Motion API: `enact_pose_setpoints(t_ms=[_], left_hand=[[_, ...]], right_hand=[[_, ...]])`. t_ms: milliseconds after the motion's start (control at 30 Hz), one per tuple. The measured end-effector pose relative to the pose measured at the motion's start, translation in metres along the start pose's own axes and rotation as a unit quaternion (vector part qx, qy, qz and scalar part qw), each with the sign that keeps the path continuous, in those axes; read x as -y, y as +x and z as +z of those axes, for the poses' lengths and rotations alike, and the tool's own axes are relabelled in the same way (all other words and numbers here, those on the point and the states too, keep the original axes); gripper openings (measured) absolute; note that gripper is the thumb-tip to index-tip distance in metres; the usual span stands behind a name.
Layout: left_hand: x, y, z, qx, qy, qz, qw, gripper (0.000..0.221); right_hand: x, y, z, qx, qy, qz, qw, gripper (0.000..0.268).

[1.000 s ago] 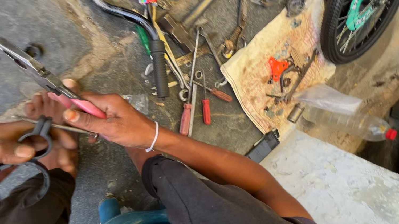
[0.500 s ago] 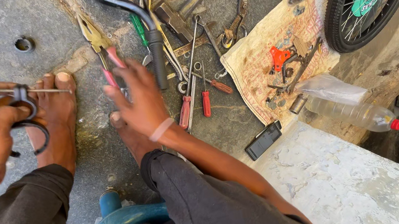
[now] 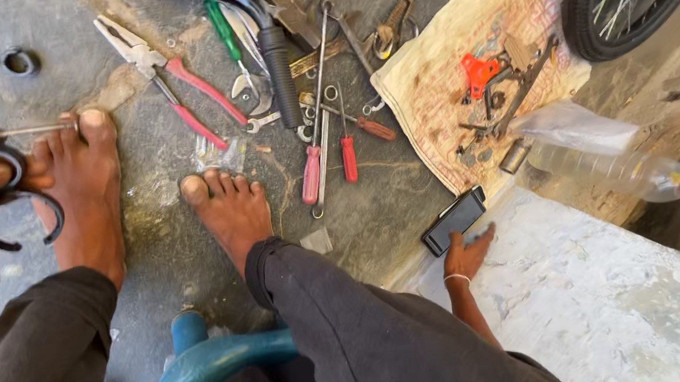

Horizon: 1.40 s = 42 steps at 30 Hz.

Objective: The person assembles a bicycle handlebar by applying a decorative wrap, attaching a brake lever, inserting a handlebar grip, and securing a mounting bracket using a screwdriver.

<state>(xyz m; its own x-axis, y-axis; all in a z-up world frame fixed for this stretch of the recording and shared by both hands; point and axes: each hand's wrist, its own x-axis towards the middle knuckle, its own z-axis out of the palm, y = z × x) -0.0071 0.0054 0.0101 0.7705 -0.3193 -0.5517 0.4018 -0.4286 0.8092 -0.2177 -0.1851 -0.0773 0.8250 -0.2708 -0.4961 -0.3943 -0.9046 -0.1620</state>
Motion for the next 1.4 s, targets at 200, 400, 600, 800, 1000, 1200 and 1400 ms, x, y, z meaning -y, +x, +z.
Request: enact_pose_setpoints(t_ms=[200, 400, 600, 800, 1000, 1200, 1400], left_hand=[[-0.028, 0.019, 0.037, -0.037, 0.253, 0.147, 0.956, 0.027], [-0.022, 0.005, 0.086, -0.028, 0.539, 0.212, 0.815, 0.026], [-0.01, 0.005, 0.095, -0.023, 0.61, 0.192, 0.769, 0.023], [-0.013, 0.008, 0.071, -0.039, 0.385, 0.18, 0.904, 0.016], [-0.017, 0.019, 0.018, -0.029, -0.199, -0.027, 0.979, 0.011], [-0.032, 0.015, -0.002, -0.035, -0.308, -0.043, 0.95, 0.009], [-0.047, 0.013, 0.005, -0.019, -0.272, -0.01, 0.962, 0.026]], right_hand=[[-0.001, 0.013, -0.004, 0.006, -0.003, -0.013, 1.0, 0.036], [-0.002, 0.01, -0.001, 0.009, 0.004, -0.022, 1.0, 0.038], [-0.001, 0.01, -0.009, 0.014, -0.003, -0.023, 1.0, 0.038], [0.001, 0.015, -0.011, 0.061, 0.035, 0.005, 0.998, 0.038], [-0.01, 0.01, 0.012, -0.002, -0.054, -0.03, 0.998, 0.043], [-0.095, -0.004, -0.072, -0.059, 0.431, 0.129, 0.891, 0.034], [-0.054, 0.019, -0.147, -0.236, 0.252, -0.187, 0.92, 0.03]])
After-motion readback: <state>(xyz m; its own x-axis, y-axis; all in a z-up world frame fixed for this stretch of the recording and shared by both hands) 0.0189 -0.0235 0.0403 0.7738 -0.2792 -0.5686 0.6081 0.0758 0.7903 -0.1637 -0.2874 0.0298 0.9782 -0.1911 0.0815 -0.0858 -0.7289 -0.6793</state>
